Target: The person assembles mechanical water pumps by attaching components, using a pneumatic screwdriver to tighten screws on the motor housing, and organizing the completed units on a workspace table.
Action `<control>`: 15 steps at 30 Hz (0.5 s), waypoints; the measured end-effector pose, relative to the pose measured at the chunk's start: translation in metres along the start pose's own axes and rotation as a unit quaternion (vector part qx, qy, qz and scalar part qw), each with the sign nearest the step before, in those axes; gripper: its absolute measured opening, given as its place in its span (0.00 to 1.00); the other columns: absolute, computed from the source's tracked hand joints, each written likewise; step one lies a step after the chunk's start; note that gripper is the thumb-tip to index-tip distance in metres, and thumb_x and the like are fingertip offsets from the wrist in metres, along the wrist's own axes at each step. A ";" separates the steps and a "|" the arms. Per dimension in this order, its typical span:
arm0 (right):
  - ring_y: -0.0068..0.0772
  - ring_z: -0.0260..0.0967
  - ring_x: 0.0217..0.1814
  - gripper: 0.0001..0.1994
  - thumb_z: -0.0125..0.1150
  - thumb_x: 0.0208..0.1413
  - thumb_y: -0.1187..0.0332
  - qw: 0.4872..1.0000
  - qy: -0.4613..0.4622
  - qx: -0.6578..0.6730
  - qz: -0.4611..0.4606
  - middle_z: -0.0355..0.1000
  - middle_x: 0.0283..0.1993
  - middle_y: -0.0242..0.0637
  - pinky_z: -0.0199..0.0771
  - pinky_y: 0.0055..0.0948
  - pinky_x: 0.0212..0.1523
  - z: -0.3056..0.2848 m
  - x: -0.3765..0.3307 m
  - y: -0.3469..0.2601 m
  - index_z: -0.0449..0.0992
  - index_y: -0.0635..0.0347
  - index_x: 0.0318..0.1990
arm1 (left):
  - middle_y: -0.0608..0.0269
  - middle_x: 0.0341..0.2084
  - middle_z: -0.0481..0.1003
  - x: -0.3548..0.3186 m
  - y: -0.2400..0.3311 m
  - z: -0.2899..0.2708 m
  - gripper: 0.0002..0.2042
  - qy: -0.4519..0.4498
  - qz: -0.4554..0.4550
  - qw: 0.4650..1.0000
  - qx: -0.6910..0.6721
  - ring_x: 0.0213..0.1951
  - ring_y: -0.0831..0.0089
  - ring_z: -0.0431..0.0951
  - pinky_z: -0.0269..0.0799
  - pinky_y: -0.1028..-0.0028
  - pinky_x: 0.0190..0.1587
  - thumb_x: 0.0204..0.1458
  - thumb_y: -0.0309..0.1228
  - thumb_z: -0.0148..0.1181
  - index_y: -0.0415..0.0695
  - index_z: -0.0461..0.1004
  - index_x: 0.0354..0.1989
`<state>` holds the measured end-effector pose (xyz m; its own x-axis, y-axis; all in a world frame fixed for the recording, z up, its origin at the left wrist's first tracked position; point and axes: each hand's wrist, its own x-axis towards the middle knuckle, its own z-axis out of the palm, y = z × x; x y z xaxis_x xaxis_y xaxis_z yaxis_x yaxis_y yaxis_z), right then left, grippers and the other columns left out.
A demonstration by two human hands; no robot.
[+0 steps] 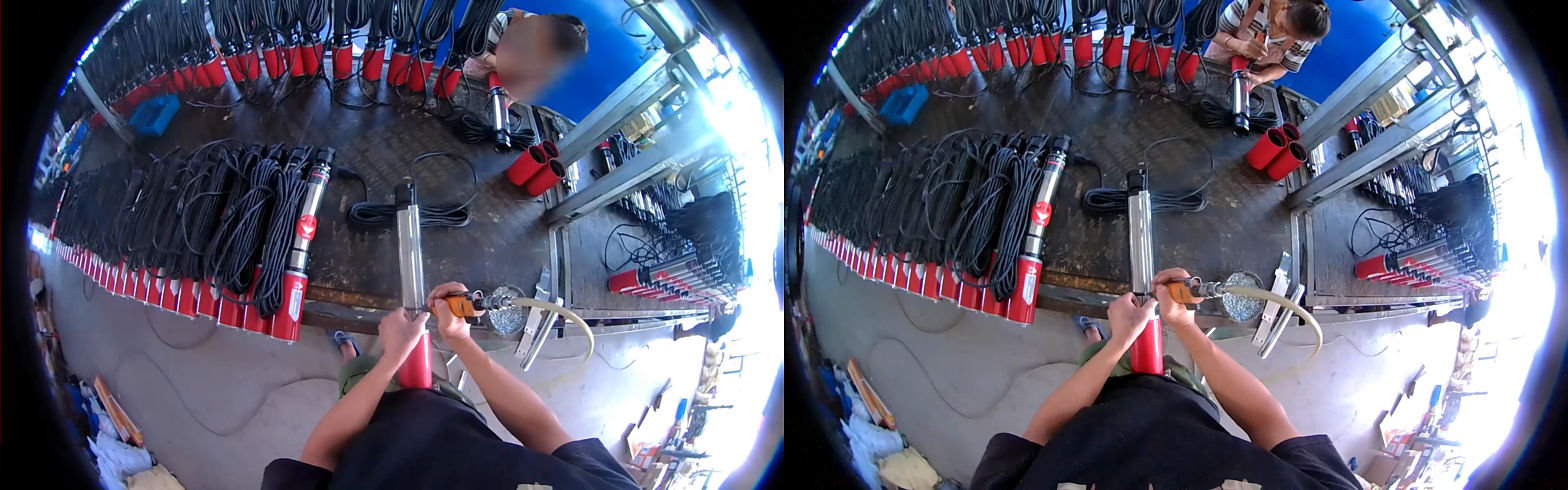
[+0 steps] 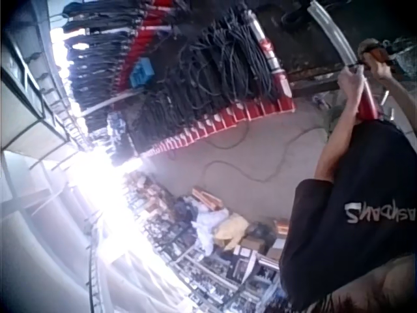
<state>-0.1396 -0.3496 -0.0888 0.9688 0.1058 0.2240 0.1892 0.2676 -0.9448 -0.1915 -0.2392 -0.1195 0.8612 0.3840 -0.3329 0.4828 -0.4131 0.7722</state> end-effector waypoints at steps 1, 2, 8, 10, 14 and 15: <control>0.27 0.71 0.34 0.07 0.51 0.53 0.83 1.000 0.006 -0.003 0.011 0.72 0.36 0.40 0.76 0.28 0.37 -0.001 -0.001 0.001 0.69 0.62 0.38 | 0.49 0.18 0.77 0.001 -0.001 0.002 0.24 0.004 0.005 1.000 -0.002 0.26 0.51 0.80 0.74 0.57 0.34 0.41 0.49 0.72 0.38 0.73 0.18; 0.27 0.71 0.34 0.07 0.52 0.53 0.82 1.000 0.013 -0.006 0.021 0.72 0.36 0.39 0.76 0.28 0.37 -0.001 -0.003 0.003 0.70 0.62 0.38 | 0.50 0.18 0.77 0.001 -0.003 0.004 0.24 0.007 0.011 1.000 -0.005 0.26 0.51 0.80 0.74 0.57 0.34 0.41 0.49 0.72 0.38 0.72 0.18; 0.25 0.73 0.35 0.06 0.54 0.53 0.81 0.997 0.052 -0.029 0.044 0.74 0.34 0.37 0.76 0.27 0.38 0.016 -0.001 -0.019 0.73 0.63 0.37 | 0.57 0.23 0.76 0.003 -0.037 0.006 0.12 -0.041 -0.077 0.971 -0.222 0.24 0.63 0.77 0.72 0.67 0.27 0.53 0.37 0.64 0.40 0.74 0.33; 0.24 0.72 0.34 0.06 0.54 0.53 0.81 0.995 0.077 -0.039 0.049 0.74 0.34 0.37 0.75 0.26 0.38 0.017 -0.004 -0.030 0.73 0.63 0.38 | 0.61 0.28 0.74 0.007 -0.051 -0.008 0.07 -0.101 -0.175 0.907 -0.369 0.25 0.73 0.74 0.71 0.75 0.26 0.60 0.26 0.50 0.40 0.71 0.44; 0.23 0.69 0.33 0.10 0.53 0.56 0.81 0.988 0.133 0.052 0.052 0.73 0.38 0.37 0.73 0.25 0.35 0.015 -0.023 -0.053 0.70 0.62 0.45 | 0.53 0.30 0.75 -0.016 -0.038 -0.039 0.09 -0.159 -0.167 0.829 -0.509 0.26 0.68 0.75 0.73 0.72 0.31 0.65 0.22 0.43 0.36 0.70 0.47; 0.24 0.69 0.33 0.10 0.53 0.57 0.81 0.989 0.127 0.053 0.059 0.73 0.38 0.38 0.73 0.25 0.35 0.014 -0.029 -0.061 0.69 0.62 0.46 | 0.52 0.30 0.76 -0.023 -0.031 -0.045 0.08 -0.157 -0.163 0.832 -0.506 0.27 0.67 0.76 0.74 0.71 0.32 0.66 0.23 0.43 0.37 0.70 0.47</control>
<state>-0.1816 -0.3558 -0.0343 0.9946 -0.0985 0.0329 0.0672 0.3682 -0.9273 -0.2333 -0.1980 -0.1109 0.7865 0.0386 -0.6164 0.4546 0.6395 0.6200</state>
